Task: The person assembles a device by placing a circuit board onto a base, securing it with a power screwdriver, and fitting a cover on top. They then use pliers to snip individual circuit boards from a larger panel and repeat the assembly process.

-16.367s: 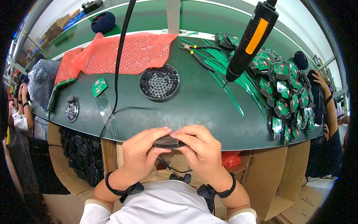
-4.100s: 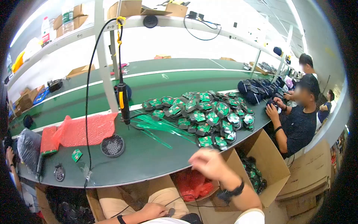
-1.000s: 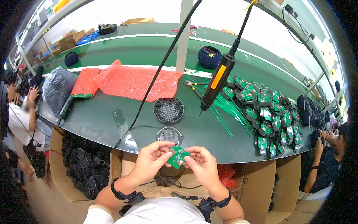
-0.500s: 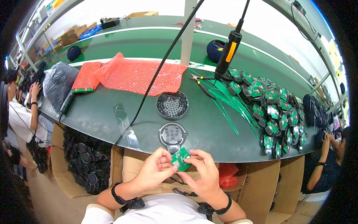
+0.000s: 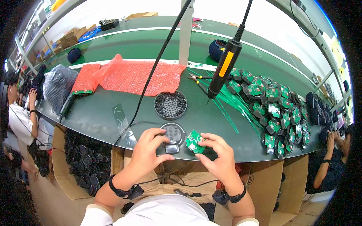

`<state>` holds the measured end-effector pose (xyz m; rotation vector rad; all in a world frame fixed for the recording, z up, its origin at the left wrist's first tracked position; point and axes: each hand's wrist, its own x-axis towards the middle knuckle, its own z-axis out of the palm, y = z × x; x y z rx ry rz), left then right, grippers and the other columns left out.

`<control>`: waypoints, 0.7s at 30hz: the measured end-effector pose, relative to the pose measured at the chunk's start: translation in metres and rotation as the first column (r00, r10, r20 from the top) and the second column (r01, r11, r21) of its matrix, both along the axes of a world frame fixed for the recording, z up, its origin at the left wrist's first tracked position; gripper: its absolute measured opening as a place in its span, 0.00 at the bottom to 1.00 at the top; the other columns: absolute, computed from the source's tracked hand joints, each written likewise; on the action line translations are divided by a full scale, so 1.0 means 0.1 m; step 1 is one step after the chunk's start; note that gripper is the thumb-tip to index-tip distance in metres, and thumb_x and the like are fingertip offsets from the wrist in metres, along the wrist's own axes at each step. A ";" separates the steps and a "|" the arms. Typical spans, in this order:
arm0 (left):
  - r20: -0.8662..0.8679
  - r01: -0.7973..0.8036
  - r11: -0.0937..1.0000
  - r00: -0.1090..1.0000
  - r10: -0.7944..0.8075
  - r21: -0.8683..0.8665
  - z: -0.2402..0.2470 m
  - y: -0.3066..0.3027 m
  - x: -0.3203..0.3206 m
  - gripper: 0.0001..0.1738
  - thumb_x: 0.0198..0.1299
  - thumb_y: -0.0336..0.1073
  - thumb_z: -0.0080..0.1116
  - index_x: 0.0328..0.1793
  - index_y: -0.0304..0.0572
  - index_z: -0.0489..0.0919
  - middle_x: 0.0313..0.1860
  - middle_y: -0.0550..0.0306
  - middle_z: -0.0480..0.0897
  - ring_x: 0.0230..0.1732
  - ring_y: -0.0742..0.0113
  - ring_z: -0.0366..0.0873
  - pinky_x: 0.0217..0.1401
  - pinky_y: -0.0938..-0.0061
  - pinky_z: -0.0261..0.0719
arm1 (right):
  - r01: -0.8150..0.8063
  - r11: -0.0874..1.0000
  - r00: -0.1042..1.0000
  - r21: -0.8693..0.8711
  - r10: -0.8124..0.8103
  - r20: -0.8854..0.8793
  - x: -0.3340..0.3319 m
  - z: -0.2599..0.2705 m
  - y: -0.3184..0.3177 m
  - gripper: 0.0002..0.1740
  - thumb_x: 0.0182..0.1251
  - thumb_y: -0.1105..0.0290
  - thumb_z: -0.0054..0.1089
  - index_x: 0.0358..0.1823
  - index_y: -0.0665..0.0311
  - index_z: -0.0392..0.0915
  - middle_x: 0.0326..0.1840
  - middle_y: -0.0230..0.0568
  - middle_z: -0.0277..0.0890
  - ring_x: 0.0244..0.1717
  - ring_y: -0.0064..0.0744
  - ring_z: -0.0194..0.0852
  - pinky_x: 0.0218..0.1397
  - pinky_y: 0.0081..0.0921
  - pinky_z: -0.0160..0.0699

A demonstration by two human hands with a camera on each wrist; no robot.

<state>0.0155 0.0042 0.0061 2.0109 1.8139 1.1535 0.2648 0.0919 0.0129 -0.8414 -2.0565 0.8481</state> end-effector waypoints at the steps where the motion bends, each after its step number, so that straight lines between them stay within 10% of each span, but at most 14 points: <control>1: 0.000 -0.003 1.000 1.000 0.003 0.001 -0.06 0.02 0.00 0.27 0.44 0.38 0.83 0.50 0.41 0.83 0.60 0.48 0.82 0.64 0.42 0.78 0.65 0.53 0.79 | -0.004 1.000 1.000 -0.011 0.004 0.023 -0.01 0.02 0.02 0.20 0.53 0.77 0.79 0.48 0.64 0.86 0.61 0.50 0.84 0.61 0.47 0.85 0.64 0.37 0.82; 14: 0.066 0.128 0.991 0.990 -0.126 -0.033 -0.05 0.05 0.19 0.39 0.44 0.40 0.83 0.68 0.51 0.83 0.69 0.49 0.79 0.68 0.42 0.76 0.68 0.54 0.79 | -0.302 0.928 0.945 0.218 0.260 0.199 -0.19 -0.04 0.24 0.20 0.52 0.80 0.76 0.50 0.64 0.87 0.63 0.44 0.83 0.60 0.52 0.81 0.63 0.42 0.81; 18: -0.028 0.173 0.985 0.985 -0.173 -0.015 -0.15 0.06 0.17 0.42 0.42 0.41 0.82 0.70 0.55 0.83 0.73 0.50 0.77 0.69 0.43 0.76 0.68 0.54 0.80 | -0.138 0.942 0.983 0.307 0.092 0.157 -0.05 0.09 -0.04 0.19 0.49 0.79 0.78 0.45 0.61 0.86 0.55 0.44 0.85 0.53 0.48 0.82 0.55 0.39 0.83; 21: -0.051 0.156 0.988 0.986 -0.156 -0.019 -0.16 0.06 0.18 0.39 0.45 0.43 0.81 0.69 0.54 0.84 0.74 0.50 0.77 0.68 0.42 0.76 0.68 0.54 0.79 | -0.208 0.969 0.893 -0.131 0.243 0.380 0.51 -0.33 -0.53 0.06 0.62 0.67 0.72 0.37 0.59 0.85 0.37 0.42 0.87 0.37 0.46 0.86 0.42 0.39 0.85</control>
